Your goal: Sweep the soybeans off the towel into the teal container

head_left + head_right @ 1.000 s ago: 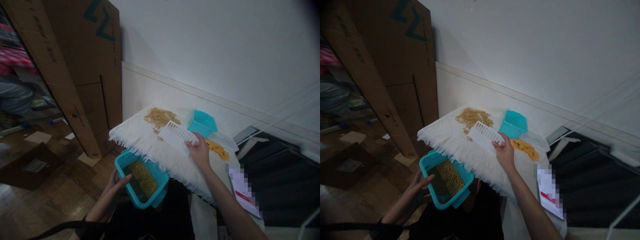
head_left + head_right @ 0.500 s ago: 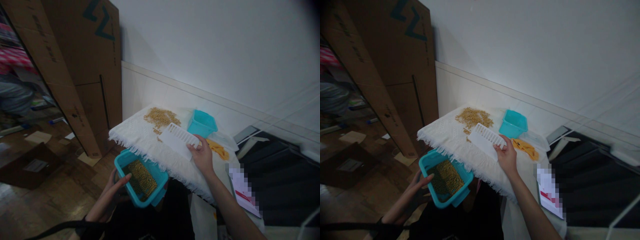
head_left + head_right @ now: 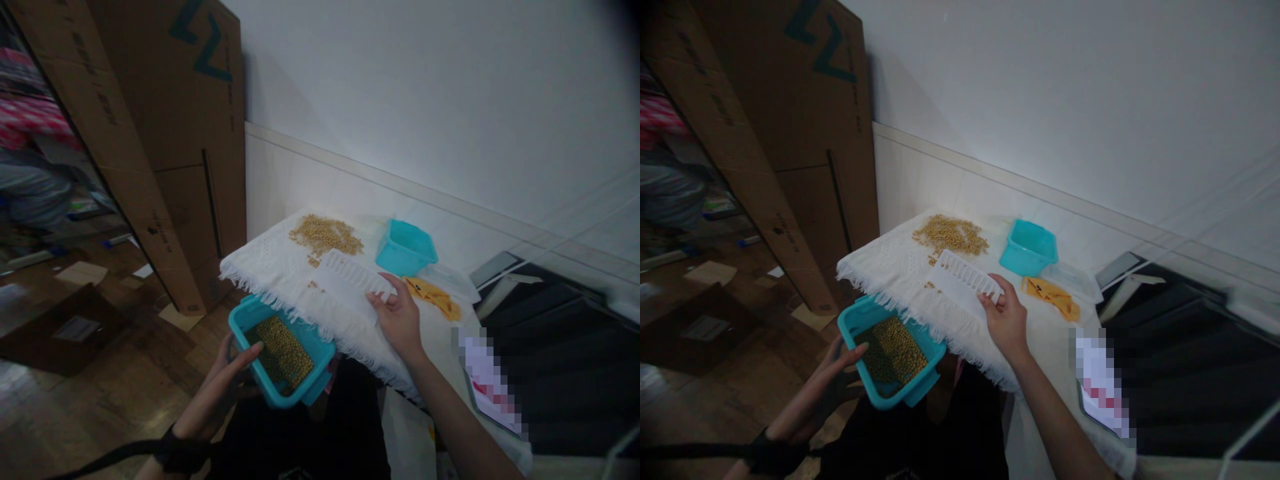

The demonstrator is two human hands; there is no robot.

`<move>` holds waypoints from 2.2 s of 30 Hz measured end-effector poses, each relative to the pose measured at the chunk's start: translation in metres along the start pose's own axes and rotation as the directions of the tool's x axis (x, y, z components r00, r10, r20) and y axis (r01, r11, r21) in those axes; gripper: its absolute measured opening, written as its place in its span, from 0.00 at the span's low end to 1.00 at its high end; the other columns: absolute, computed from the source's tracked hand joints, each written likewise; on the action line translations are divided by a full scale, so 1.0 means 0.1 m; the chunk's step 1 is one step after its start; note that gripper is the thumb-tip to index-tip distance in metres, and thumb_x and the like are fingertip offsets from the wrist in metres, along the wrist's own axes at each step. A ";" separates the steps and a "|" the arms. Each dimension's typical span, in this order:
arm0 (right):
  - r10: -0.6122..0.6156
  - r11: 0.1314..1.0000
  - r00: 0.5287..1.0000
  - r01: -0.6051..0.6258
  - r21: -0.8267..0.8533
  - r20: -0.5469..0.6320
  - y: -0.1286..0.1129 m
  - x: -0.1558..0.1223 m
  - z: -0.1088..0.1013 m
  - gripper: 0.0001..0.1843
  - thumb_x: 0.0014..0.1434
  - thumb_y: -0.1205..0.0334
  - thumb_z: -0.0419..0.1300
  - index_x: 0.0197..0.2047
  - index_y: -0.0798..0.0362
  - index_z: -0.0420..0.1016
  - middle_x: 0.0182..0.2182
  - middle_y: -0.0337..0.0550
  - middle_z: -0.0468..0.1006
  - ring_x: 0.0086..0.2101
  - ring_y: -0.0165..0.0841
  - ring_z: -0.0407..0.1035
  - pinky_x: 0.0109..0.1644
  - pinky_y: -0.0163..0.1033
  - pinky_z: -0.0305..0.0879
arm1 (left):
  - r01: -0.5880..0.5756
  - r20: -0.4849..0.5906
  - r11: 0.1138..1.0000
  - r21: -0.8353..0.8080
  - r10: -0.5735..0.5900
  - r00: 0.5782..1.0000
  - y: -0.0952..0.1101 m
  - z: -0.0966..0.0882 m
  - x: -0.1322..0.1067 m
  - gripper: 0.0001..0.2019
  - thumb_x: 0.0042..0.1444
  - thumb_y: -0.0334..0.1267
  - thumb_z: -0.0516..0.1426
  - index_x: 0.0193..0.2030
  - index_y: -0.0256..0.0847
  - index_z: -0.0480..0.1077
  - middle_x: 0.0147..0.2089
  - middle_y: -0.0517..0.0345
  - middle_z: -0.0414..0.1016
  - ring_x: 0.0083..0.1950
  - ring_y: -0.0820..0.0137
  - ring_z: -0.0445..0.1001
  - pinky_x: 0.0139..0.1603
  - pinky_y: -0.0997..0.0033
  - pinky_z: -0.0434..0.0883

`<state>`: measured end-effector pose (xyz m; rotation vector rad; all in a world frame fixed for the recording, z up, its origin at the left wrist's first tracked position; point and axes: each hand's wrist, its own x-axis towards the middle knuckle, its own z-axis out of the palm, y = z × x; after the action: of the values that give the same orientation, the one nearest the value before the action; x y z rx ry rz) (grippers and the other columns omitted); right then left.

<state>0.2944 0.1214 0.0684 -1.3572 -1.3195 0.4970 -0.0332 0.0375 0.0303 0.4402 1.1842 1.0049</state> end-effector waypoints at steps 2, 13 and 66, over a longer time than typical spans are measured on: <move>-0.007 1.000 1.000 0.007 -0.021 -0.001 0.00 -0.02 0.03 0.33 0.58 0.44 0.70 0.62 0.49 0.76 0.30 0.41 0.84 0.26 0.39 0.79 0.29 0.42 0.77 | -0.004 -0.001 1.000 0.004 0.004 1.000 -0.01 -0.01 0.02 0.55 0.54 0.49 0.75 0.81 0.60 0.49 0.72 0.38 0.75 0.50 0.49 0.89 0.50 0.46 0.85; -0.345 0.895 0.939 0.330 -0.300 0.004 -0.04 -0.35 0.13 0.16 0.64 0.49 0.66 0.53 0.42 0.84 0.32 0.40 0.88 0.27 0.40 0.83 0.35 0.42 0.83 | -0.018 -0.008 1.000 0.018 0.019 1.000 0.05 -0.01 0.01 0.59 0.54 0.53 0.75 0.83 0.59 0.43 0.73 0.35 0.73 0.50 0.49 0.89 0.47 0.50 0.85; -0.150 0.970 0.972 0.180 -0.163 0.181 0.45 1.54 0.63 0.08 0.52 0.54 0.68 0.34 0.48 0.79 0.29 0.38 0.82 0.32 0.39 0.72 0.42 0.41 0.69 | 0.047 -0.059 0.999 0.020 -0.046 0.997 -0.02 -0.02 0.06 0.54 0.52 0.49 0.76 0.79 0.62 0.50 0.72 0.38 0.74 0.50 0.49 0.89 0.50 0.44 0.86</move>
<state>0.3021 0.2942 0.0694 -1.3580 -1.6332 0.3921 -0.0345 0.0414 0.0245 0.4006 1.2537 0.9712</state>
